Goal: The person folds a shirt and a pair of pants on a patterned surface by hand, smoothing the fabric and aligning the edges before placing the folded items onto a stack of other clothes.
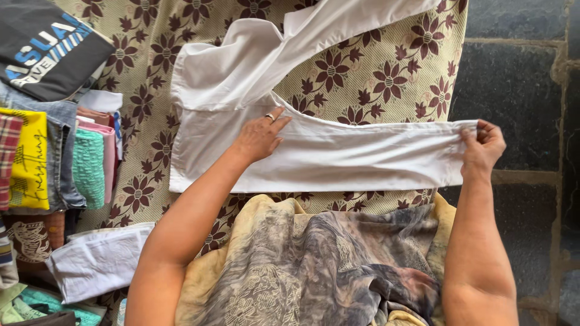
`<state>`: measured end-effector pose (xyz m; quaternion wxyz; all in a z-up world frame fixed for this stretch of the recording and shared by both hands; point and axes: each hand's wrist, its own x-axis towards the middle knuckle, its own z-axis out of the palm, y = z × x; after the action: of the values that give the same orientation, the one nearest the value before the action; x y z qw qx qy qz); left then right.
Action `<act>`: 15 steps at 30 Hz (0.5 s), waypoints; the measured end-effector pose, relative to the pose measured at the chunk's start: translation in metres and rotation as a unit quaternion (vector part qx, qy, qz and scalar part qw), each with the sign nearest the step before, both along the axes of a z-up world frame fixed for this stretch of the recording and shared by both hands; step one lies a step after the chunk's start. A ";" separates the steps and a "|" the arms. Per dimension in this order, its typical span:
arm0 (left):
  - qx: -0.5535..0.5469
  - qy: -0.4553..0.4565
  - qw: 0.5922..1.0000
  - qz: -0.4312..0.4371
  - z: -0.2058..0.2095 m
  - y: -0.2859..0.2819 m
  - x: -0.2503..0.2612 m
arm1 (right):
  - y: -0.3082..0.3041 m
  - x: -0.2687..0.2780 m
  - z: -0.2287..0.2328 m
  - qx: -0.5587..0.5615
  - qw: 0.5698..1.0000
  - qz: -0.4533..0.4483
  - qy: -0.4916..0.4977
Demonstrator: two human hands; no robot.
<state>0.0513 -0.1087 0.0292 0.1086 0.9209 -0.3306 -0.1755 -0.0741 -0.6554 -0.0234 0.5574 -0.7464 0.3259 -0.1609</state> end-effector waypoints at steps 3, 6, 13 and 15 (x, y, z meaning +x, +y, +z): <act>-0.019 0.001 1.000 -0.006 -0.013 -0.013 0.008 | 0.003 0.008 0.003 -0.063 0.998 -0.001 0.022; -0.021 0.006 1.000 0.006 -0.024 -0.020 0.017 | 0.014 0.011 -0.002 -0.128 0.991 -0.002 0.043; -0.073 -0.001 0.991 0.109 -0.024 -0.034 0.027 | 0.011 0.011 -0.012 -0.156 0.987 -0.022 0.014; -0.091 0.003 0.986 0.142 -0.024 -0.036 0.032 | 0.007 0.010 -0.014 -0.156 0.988 -0.020 -0.002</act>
<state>0.0830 -0.1446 0.0051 0.2170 0.9443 -0.2106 -0.1299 -0.0641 -0.6485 -0.0378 0.4314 -0.8175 0.3100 -0.2226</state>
